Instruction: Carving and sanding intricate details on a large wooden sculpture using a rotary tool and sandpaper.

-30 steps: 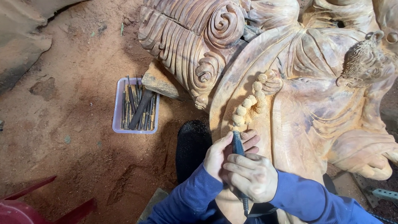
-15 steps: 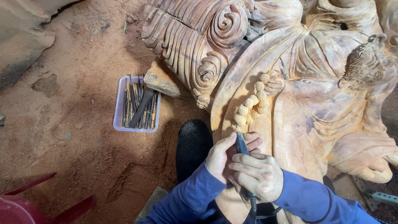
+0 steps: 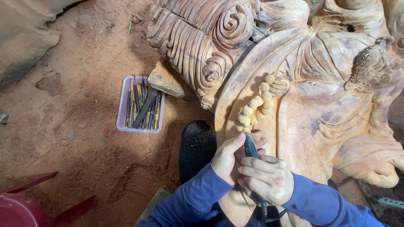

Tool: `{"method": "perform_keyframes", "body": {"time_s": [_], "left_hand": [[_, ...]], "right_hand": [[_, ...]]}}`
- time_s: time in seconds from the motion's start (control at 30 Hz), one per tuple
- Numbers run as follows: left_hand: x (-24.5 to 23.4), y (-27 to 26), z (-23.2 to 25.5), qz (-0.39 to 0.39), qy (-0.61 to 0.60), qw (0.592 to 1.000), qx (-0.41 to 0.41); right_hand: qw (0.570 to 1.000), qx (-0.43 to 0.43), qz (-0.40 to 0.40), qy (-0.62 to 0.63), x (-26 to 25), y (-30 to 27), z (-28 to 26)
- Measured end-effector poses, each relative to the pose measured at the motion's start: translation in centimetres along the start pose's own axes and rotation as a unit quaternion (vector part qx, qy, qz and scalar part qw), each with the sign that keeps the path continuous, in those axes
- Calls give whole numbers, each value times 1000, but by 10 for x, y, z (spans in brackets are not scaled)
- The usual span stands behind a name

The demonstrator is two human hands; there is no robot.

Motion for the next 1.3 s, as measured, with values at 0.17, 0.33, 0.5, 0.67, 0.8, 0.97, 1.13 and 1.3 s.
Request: {"method": "perform_keyframes", "body": {"time_s": [0.17,0.33,0.5,0.67,0.8,0.97,1.13,1.3], "left_hand": [[4,4,-11,-33,4,999,8],[5,-3,-26,-113,-24,992,58],[-6,11,-38,-92,-6,987,135],[-12,19,-39,-37,-51,990,129],[-11,20,-33,-12,-32,993,111],[-10,23,-30,-11,-21,994,109],[-9,29,-32,-20,-7,996,84],[-12,37,-35,-4,-13,995,100]], "right_hand": [[1000,-11,17,-6,-12,-8,-2],[999,32,24,-24,-26,-61,-3],[991,126,27,-25,-41,-69,10],[995,92,19,44,-40,-51,19],[995,87,27,26,-39,-37,18],[996,79,39,19,-39,-39,20],[995,81,48,17,-39,-47,22],[994,82,68,14,-40,-50,25]]}}
Point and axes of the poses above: each hand's wrist, its own y-axis towards the middle knuckle, its own x-axis out of the palm, z = x × y, the point moved 3 cm from there along y, towards the middle knuckle, and after that the axes turned 7 degrees about -z, right-handed, at the moved point
